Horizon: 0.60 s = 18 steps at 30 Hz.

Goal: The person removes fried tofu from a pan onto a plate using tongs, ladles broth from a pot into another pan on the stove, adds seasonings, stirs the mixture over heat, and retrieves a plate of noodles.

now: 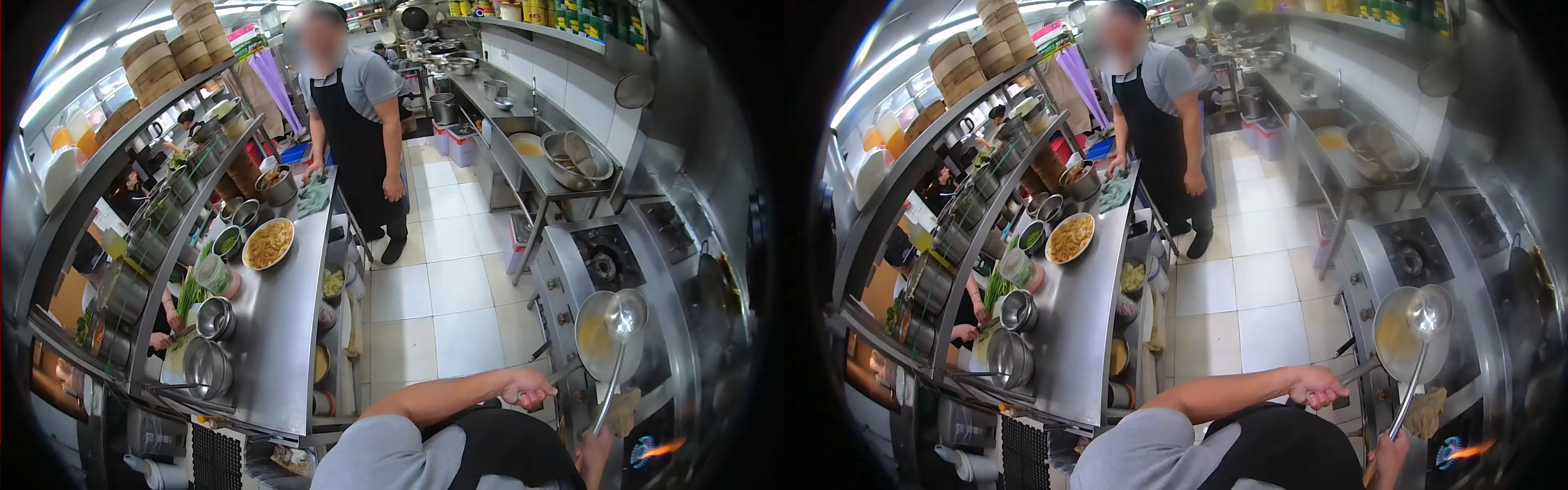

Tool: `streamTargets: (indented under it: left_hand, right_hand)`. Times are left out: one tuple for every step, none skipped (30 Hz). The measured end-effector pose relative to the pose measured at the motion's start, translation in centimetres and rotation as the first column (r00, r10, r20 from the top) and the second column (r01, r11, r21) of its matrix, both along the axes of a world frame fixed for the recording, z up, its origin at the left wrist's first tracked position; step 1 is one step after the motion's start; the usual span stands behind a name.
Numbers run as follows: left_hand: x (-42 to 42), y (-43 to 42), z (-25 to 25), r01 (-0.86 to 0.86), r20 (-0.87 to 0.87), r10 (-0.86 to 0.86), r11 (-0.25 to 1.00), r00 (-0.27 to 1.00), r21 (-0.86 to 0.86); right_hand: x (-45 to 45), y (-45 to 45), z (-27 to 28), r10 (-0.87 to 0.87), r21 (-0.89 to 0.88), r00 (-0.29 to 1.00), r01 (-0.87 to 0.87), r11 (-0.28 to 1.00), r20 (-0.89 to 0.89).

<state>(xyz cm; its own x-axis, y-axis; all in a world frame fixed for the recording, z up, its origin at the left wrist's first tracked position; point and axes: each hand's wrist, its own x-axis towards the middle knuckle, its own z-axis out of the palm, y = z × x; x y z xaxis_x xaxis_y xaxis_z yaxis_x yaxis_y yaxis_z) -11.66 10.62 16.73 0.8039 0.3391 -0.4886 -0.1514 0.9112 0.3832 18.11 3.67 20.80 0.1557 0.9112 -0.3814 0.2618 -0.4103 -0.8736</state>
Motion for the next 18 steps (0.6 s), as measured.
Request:
streamTargets:
  left_hand:
    - [-0.2, 0.7, 0.2, -0.008, -0.013, 0.008, 1.0, 1.0, 0.014]
    - [-0.4, 1.5, 0.3, -0.015, -0.028, 0.016, 0.999, 0.999, 0.032]
    - [-0.5, 2.2, 0.5, -0.019, -0.035, 0.02, 0.999, 0.999, 0.033]
    - [-0.6, 3.0, 0.8, -0.006, -0.024, 0.007, 1.0, 1.0, 0.025]
    - [-0.7, 3.9, 1.0, 0.007, -0.011, -0.007, 1.0, 1.0, 0.016]
    - [-0.7, 4.8, 1.1, 0.004, -0.013, -0.004, 1.0, 1.0, 0.018]
    - [-0.7, 5.7, 1.2, 0.003, -0.023, -0.002, 0.999, 1.0, 0.034]
    - [-0.7, 6.5, 1.1, 0.002, -0.034, 0.0, 0.999, 0.999, 0.049]
    - [-0.7, 7.2, 1.2, -0.003, -0.035, 0.005, 0.999, 0.999, 0.051]
    - [-0.6, 8.0, 1.2, 0.001, -0.058, 0.003, 0.998, 0.998, 0.059]
    - [-0.5, 8.7, 1.2, 0.005, -0.082, 0.0, 0.998, 0.997, 0.066]
    - [-0.3, 9.5, 1.1, 0.002, -0.08, 0.004, 0.998, 0.997, 0.065]
    - [-0.1, 10.2, 1.0, 0.002, -0.07, 0.003, 0.997, 0.998, 0.073]
    - [0.0, 10.8, 0.4, 0.003, -0.061, 0.002, 0.997, 0.998, 0.078]
    - [0.1, 11.6, -0.2, -0.001, -0.06, 0.005, 0.998, 0.998, 0.069]
    - [0.3, 12.4, -0.8, 0.024, -0.021, -0.024, 1.0, 1.0, 0.016]
    - [0.3, 12.7, -0.7, 0.049, 0.024, -0.048, 0.998, 0.999, -0.033]
    - [0.3, 12.9, -0.7, 0.041, 0.034, -0.04, 0.998, 0.999, -0.039]
  right_hand:
    - [0.2, 1.0, -0.5, 0.022, -0.004, 1.0, -0.022, 1.0, -0.01]
    - [0.1, 2.0, -0.4, 0.042, -0.003, 0.999, -0.042, 0.999, -0.022]
    - [-0.1, 2.7, -0.4, 0.047, -0.001, 0.998, -0.047, 0.999, -0.029]
    - [-0.5, 3.5, -0.2, 0.036, 0.004, 0.998, -0.036, 0.999, -0.051]
    - [-0.7, 4.4, -0.1, 0.026, 0.008, 0.997, -0.025, 1.0, -0.07]
    - [-0.6, 5.4, -0.2, 0.03, 0.01, 0.997, -0.029, 1.0, -0.071]
    - [-0.4, 6.3, -0.6, 0.028, 0.013, 0.995, -0.027, 1.0, -0.099]
    - [-0.1, 7.2, -0.9, 0.026, 0.016, 0.992, -0.024, 1.0, -0.127]
    - [0.1, 8.2, -1.3, 0.031, 0.017, 0.991, -0.029, 0.999, -0.128]
    - [0.5, 9.1, -1.6, 0.051, 0.017, 0.992, -0.049, 0.999, -0.117]
    - [0.6, 9.9, -1.5, 0.07, 0.016, 0.992, -0.069, 0.997, -0.106]
    - [0.7, 10.7, -1.4, 0.074, 0.014, 0.992, -0.073, 0.997, -0.104]
    - [0.7, 11.4, -1.2, 0.071, 0.005, 0.996, -0.071, 0.997, -0.051]
    - [0.6, 12.0, -1.0, 0.069, -0.007, 0.998, -0.069, 0.998, 0.003]
    - [0.5, 12.5, -1.0, 0.073, -0.016, 0.997, -0.073, 0.997, 0.004]
    - [0.3, 12.8, -1.0, 0.054, 0.005, 0.998, -0.054, 0.999, -0.043]
    - [0.2, 13.1, -0.8, 0.038, 0.027, 0.996, -0.036, 0.999, -0.086]
    - [-0.2, 13.4, -0.5, 0.046, 0.021, 0.996, -0.044, 0.999, -0.077]
